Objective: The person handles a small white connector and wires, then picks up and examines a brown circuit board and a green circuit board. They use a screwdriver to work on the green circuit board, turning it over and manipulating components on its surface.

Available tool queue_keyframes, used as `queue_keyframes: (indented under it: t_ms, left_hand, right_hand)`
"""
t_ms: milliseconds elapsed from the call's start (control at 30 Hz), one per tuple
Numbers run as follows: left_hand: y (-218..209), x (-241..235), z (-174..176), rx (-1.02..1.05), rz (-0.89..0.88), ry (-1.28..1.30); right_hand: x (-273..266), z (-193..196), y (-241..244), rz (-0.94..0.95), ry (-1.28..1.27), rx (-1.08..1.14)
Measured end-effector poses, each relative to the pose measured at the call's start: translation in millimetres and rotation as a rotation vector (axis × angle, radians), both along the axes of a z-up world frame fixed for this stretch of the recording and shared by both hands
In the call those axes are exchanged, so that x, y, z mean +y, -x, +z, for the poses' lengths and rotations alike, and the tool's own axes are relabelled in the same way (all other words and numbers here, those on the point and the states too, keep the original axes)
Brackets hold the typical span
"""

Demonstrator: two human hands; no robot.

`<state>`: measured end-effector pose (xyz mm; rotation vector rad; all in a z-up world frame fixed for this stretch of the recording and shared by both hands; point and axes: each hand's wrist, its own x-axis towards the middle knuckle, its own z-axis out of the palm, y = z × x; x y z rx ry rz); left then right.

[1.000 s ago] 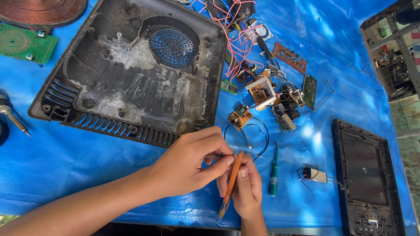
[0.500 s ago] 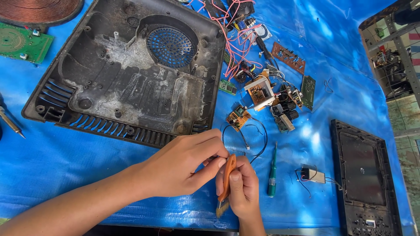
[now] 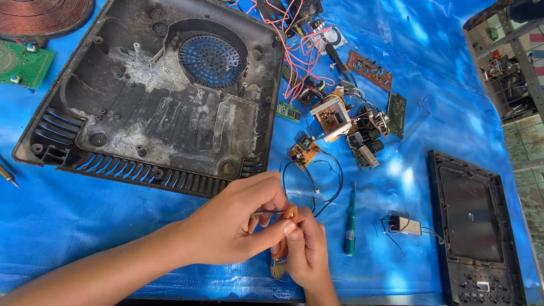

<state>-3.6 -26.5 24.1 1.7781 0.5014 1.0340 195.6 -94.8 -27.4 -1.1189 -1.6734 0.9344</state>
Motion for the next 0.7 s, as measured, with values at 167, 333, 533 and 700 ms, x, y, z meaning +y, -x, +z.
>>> queue_keyframes:
  t_ms: [167,333,533,700]
  left_hand:
    - [0.8,2.1,4.3,-0.038,-0.058,0.002]
    - [-4.5,-0.1,-3.2,-0.105,-0.006,-0.004]
    - [-1.1,1.6,0.1,-0.051,0.022,-0.045]
    - [-1.3,3.6,-3.8,-0.014,0.211,-0.104]
  right_hand:
    - [-0.9,-3.1,-1.2,-0.005,-0.068,-0.011]
    - [0.3,-4.5,1.3,-0.058,-0.065,0.032]
    - [6.8,10.0,15.3,-0.087,-0.082,0.145]
    - [12.3,18.9,19.5,0.002,-0.151,0.389]
